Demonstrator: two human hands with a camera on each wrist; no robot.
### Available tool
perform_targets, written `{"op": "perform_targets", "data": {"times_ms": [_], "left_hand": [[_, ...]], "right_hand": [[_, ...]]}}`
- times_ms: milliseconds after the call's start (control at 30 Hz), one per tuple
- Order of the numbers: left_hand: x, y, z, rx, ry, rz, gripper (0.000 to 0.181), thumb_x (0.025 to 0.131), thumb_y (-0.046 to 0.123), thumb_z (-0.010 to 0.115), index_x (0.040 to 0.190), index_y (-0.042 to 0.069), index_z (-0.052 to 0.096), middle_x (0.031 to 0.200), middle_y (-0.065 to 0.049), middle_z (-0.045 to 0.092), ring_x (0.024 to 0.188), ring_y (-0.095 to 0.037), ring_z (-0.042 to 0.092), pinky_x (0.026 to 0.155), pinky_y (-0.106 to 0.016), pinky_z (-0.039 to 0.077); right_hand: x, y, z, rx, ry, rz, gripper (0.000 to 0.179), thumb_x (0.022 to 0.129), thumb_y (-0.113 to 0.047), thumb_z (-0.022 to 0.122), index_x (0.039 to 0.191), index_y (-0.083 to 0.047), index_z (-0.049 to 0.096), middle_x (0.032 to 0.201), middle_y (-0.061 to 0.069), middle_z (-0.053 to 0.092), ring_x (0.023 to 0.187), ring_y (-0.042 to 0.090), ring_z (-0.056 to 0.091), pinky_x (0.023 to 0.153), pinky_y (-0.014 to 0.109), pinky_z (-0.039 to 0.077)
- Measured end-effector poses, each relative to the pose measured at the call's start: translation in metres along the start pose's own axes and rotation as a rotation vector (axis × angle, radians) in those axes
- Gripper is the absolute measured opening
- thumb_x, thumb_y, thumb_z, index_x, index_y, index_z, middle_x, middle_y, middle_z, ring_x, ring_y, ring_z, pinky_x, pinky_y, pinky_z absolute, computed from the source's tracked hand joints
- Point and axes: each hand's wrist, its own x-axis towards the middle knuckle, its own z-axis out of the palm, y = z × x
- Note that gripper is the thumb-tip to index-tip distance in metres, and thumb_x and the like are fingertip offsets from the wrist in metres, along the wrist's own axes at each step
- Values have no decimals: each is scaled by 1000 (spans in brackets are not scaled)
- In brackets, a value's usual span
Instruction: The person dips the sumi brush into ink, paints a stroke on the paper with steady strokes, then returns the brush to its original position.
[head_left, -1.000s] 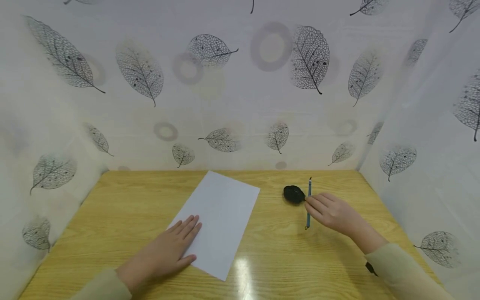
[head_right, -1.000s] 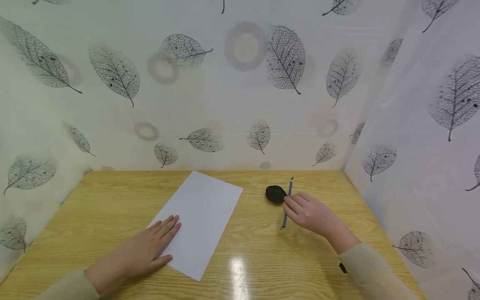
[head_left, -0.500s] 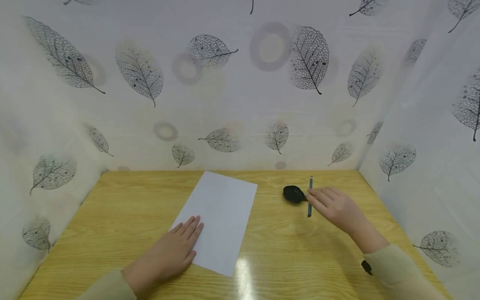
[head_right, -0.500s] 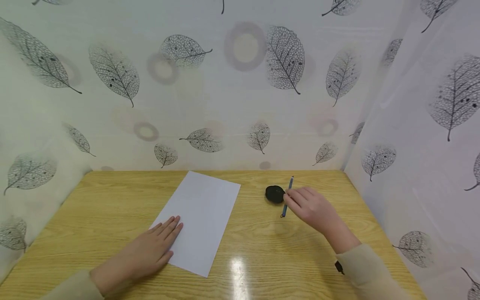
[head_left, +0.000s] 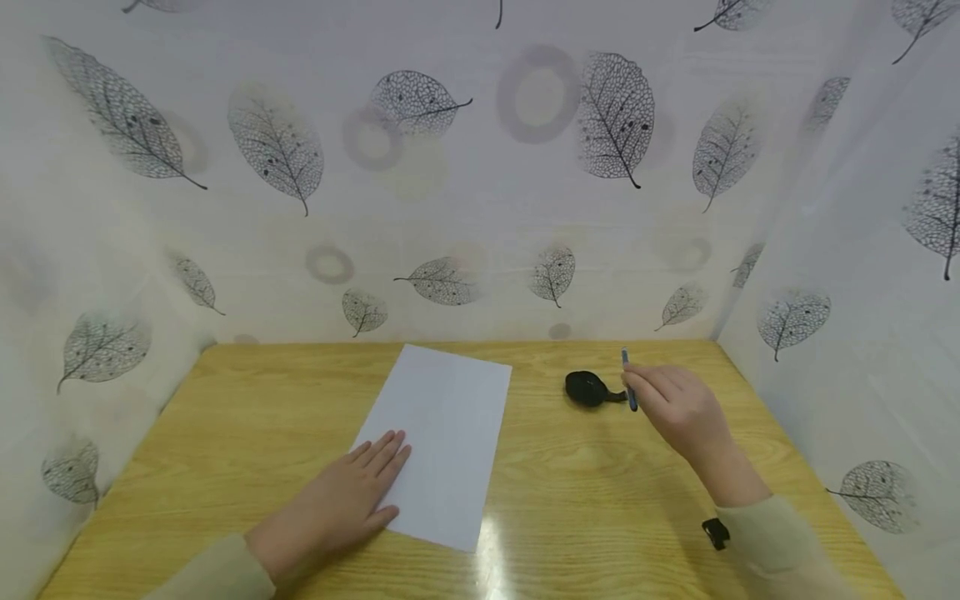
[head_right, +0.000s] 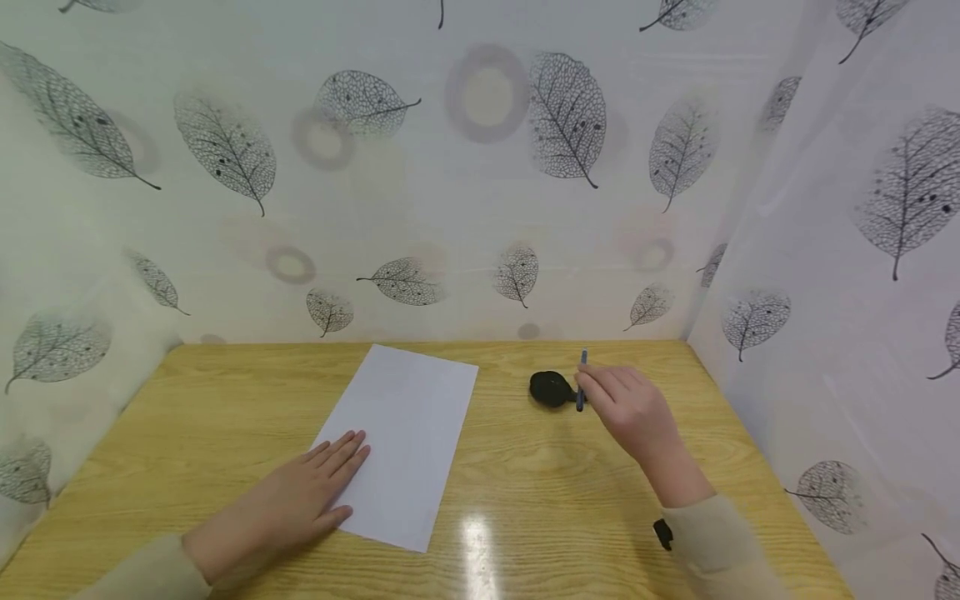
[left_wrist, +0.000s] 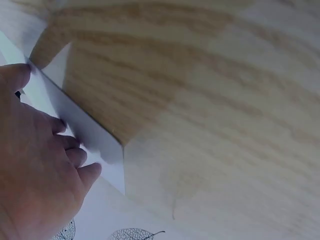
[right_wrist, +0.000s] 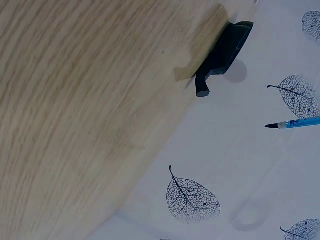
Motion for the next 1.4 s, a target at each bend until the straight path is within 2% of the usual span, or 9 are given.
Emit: {"op": "perform_targets", "data": {"times_ms": [100, 367, 733, 900, 1000, 1100, 1167, 1300, 1400], "left_hand": [[1, 2, 3, 2, 19, 0, 76, 105, 49, 55, 163, 1, 39, 172, -21, 34, 160, -37, 35, 129, -54, 36], [7, 15, 6, -26, 51, -27, 77, 105, 46, 57, 161, -3, 39, 171, -24, 34, 160, -39, 34, 130, -53, 34], [19, 31, 11, 4, 53, -29, 80, 105, 50, 56, 161, -4, 38, 171, -25, 32, 160, -40, 33, 130, -51, 34], [22, 37, 10, 10, 56, -28, 81, 105, 52, 55, 162, -3, 38, 171, -25, 33, 160, -38, 34, 130, -49, 36], [24, 41, 10, 0, 56, -24, 81, 105, 52, 55, 162, -3, 37, 171, -25, 32, 160, -39, 33, 130, -49, 36], [25, 44, 9, -12, 56, -21, 81, 105, 52, 55, 162, -3, 37, 171, -25, 32, 160, -39, 33, 130, -50, 36], [26, 47, 8, -21, 57, -20, 81, 105, 51, 55, 161, -4, 38, 171, -27, 32, 160, -40, 33, 129, -51, 36], [28, 52, 7, -22, 53, -34, 80, 105, 51, 56, 161, -4, 39, 170, -28, 32, 159, -41, 34, 129, -52, 37], [30, 56, 8, -4, 56, -50, 78, 105, 49, 56, 160, -5, 40, 169, -28, 34, 159, -41, 36, 128, -52, 39]], "right_hand": [[-2, -1, 2, 0, 21, 56, 28, 109, -5, 56, 96, 6, 77, 88, 19, 79, 65, 35, 73, 61, 47, 63], [-10, -6, 3, 17, 0, 226, 37, 111, -26, 59, 105, 4, 80, 85, 17, 80, 65, 35, 74, 59, 47, 63], [-13, -14, 6, 59, -5, 479, 54, 111, -42, 53, 105, 4, 80, 88, 20, 80, 70, 37, 75, 59, 50, 59], [-18, -13, 8, 103, -5, 571, 55, 110, -45, 54, 106, 3, 80, 90, 19, 81, 71, 37, 75, 60, 47, 56], [-24, -13, 9, 137, 1, 614, 38, 108, -33, 64, 108, 2, 80, 91, 19, 81, 73, 36, 74, 63, 40, 54], [-28, -12, 10, 160, 5, 660, 15, 96, -9, 78, 107, 1, 79, 91, 18, 81, 74, 34, 74, 68, 30, 55], [-30, -11, 11, 162, 10, 690, 21, 85, 5, 82, 106, 1, 79, 90, 17, 81, 73, 33, 74, 70, 25, 55], [-31, -9, 15, 165, 25, 744, 25, 80, 11, 85, 103, 2, 79, 89, 15, 81, 72, 29, 73, 74, 13, 53], [-32, -8, 19, 195, 48, 783, 22, 81, 11, 84, 101, 3, 78, 87, 15, 81, 73, 7, 72, 75, 4, 48]]}}
